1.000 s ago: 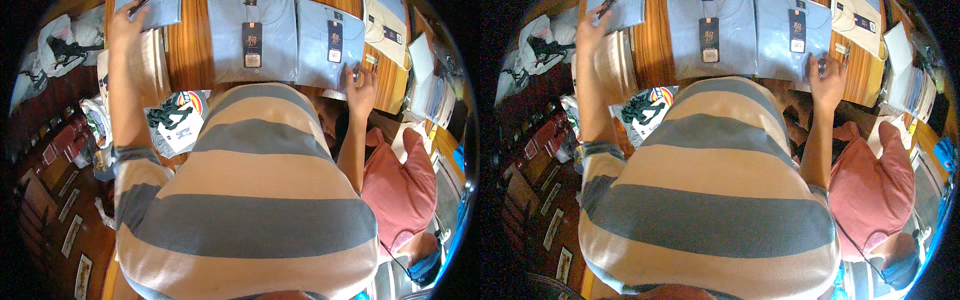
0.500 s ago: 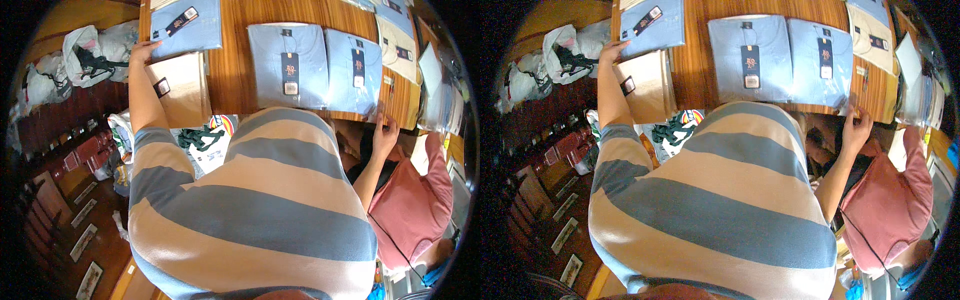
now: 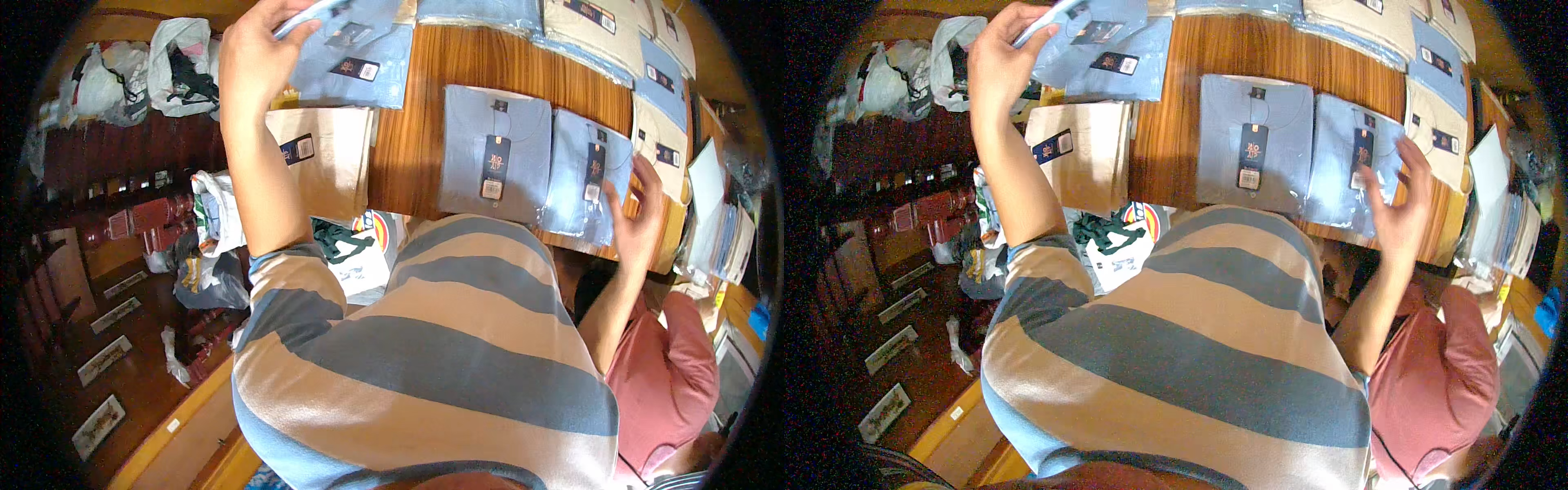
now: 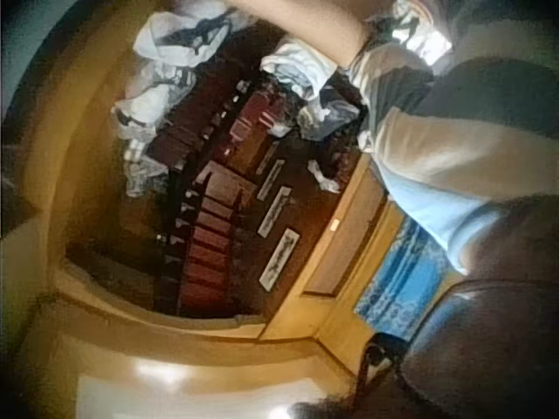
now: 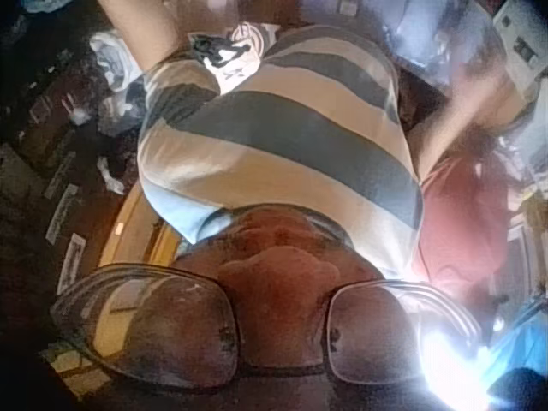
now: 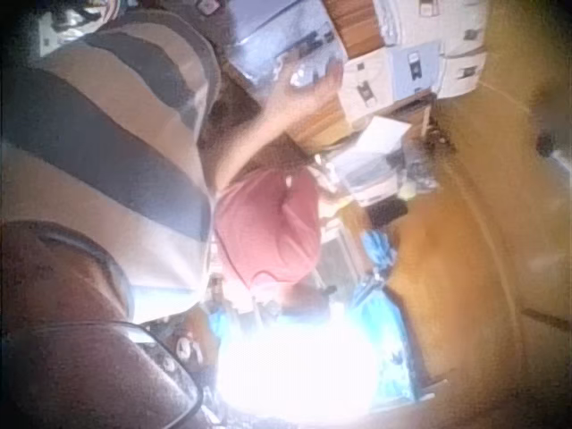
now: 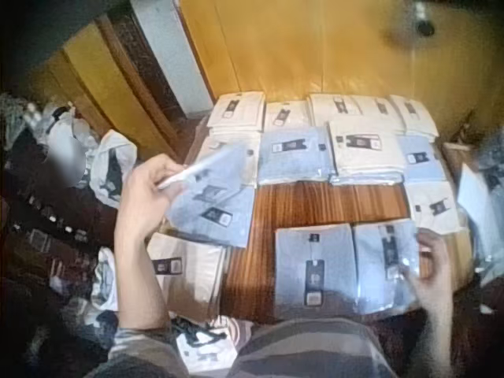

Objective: The person organizes several packaged shirts on a table, stacks them, and then secures the stack by tying a ribbon around them by hand.

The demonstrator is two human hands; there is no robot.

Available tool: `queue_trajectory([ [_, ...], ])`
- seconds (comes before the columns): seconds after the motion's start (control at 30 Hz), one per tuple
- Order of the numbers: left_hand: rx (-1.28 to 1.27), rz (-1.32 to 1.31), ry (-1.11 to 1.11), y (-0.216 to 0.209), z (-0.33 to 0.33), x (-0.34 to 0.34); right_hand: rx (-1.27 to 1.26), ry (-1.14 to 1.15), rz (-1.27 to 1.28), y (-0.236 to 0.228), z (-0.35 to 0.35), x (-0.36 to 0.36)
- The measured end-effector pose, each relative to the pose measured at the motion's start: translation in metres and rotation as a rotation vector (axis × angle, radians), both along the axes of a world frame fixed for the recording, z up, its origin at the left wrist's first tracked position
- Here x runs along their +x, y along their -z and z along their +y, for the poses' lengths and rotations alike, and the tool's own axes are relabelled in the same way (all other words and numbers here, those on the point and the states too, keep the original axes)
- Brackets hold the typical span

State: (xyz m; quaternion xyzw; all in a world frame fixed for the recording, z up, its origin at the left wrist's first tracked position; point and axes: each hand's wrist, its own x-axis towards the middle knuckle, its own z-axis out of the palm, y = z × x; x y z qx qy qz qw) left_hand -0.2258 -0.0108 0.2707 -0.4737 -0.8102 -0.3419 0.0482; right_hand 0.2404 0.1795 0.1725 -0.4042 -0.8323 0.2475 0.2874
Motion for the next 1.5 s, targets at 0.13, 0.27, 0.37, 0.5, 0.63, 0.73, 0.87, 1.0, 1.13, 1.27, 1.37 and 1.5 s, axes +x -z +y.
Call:
queue_trajectory([
  [0.13,0.002,0.057,0.196,-0.067,0.0,0.076,0.127,-0.355,0.228,-0.019,-0.004,-0.098],
  [0.27,-0.006,0.033,0.284,-0.098,-0.011,0.104,-0.135,-0.548,0.518,-0.007,-0.004,-0.137],
  [0.37,0.269,-0.047,0.351,-0.075,0.027,0.129,-0.541,-0.506,0.636,-0.004,-0.015,-0.11],
  [0.5,0.598,-0.944,0.037,0.093,0.035,0.133,-0.604,-0.255,0.679,0.017,-0.032,-0.09],
  [0.63,0.313,-1.482,0.183,0.183,-0.001,0.187,-0.518,-0.15,0.454,0.037,-0.035,-0.069],
  [0.73,0.301,-1.375,0.173,0.185,-0.003,0.194,-0.428,-0.098,0.243,0.035,-0.022,-0.068],
  [0.87,0.19,-1.158,0.147,0.186,0.006,0.175,-0.249,-0.087,-0.175,0.035,-0.006,-0.071],
  [1.0,-0.346,-0.279,0.133,0.199,-0.008,0.161,-0.002,-0.048,-0.599,0.06,-0.001,-0.048],
  [1.13,-0.198,-0.116,0.077,0.224,-0.031,0.167,-0.187,0.127,-0.503,0.038,-0.002,-0.013],
  [1.27,-0.043,-0.763,0.059,0.263,-0.034,0.178,-0.05,0.303,-0.363,0.098,0.036,0.067],
  [1.37,-0.137,-0.763,0.135,0.259,-0.029,0.186,-0.421,0.387,-0.365,0.106,0.046,0.086],
  [1.5,-0.004,-0.91,0.286,0.275,-0.033,0.19,-0.697,0.405,-0.089,0.141,0.054,0.099],
])
